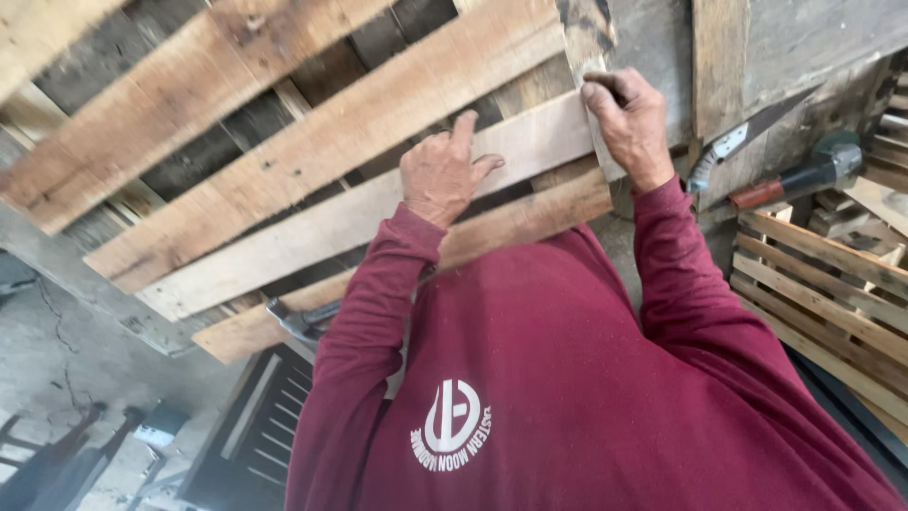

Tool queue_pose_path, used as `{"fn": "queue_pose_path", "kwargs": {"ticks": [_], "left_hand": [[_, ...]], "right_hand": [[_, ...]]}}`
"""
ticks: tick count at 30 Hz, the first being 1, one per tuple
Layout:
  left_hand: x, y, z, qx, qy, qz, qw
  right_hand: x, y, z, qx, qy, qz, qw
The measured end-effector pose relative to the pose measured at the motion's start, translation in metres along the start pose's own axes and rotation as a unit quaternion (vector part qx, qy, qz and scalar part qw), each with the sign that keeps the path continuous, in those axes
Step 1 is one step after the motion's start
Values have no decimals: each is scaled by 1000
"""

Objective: The person assembles a wooden pallet by nailing planks onto a base frame. They repeatedly pick up nails from a container, position planks, and hammer the nails into the wood to secure the structure.

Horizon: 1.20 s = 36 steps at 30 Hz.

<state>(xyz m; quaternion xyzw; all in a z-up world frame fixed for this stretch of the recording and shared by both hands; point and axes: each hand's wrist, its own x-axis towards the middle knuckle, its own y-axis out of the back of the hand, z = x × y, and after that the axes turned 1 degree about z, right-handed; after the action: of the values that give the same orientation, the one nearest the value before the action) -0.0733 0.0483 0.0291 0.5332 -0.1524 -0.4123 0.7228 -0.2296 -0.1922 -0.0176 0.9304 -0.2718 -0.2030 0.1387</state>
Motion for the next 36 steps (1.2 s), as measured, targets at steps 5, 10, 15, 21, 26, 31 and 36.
{"fn": "queue_pose_path", "kwargs": {"ticks": [5,10,15,21,26,31,36], "left_hand": [[-41,0,-4,19,36,-53,998],[-52,-8,-2,58,44,-91,993],[-57,-13,-1,70,39,-76,994],[-75,-1,-15,32,109,-68,991],[-82,-5,-25,59,33,-3,998],[-72,-12,-35,56,34,-43,997],[-64,-13,-41,52,14,-21,998]], "right_hand": [[-43,-15,14,7,64,54,996],[-38,-18,28,18,60,67,996],[-42,-19,28,40,23,62,997],[-38,-23,22,2,72,72,995],[-39,-28,24,6,81,85,993],[-35,-31,20,14,78,97,992],[-21,-35,19,7,78,98,992]]}}
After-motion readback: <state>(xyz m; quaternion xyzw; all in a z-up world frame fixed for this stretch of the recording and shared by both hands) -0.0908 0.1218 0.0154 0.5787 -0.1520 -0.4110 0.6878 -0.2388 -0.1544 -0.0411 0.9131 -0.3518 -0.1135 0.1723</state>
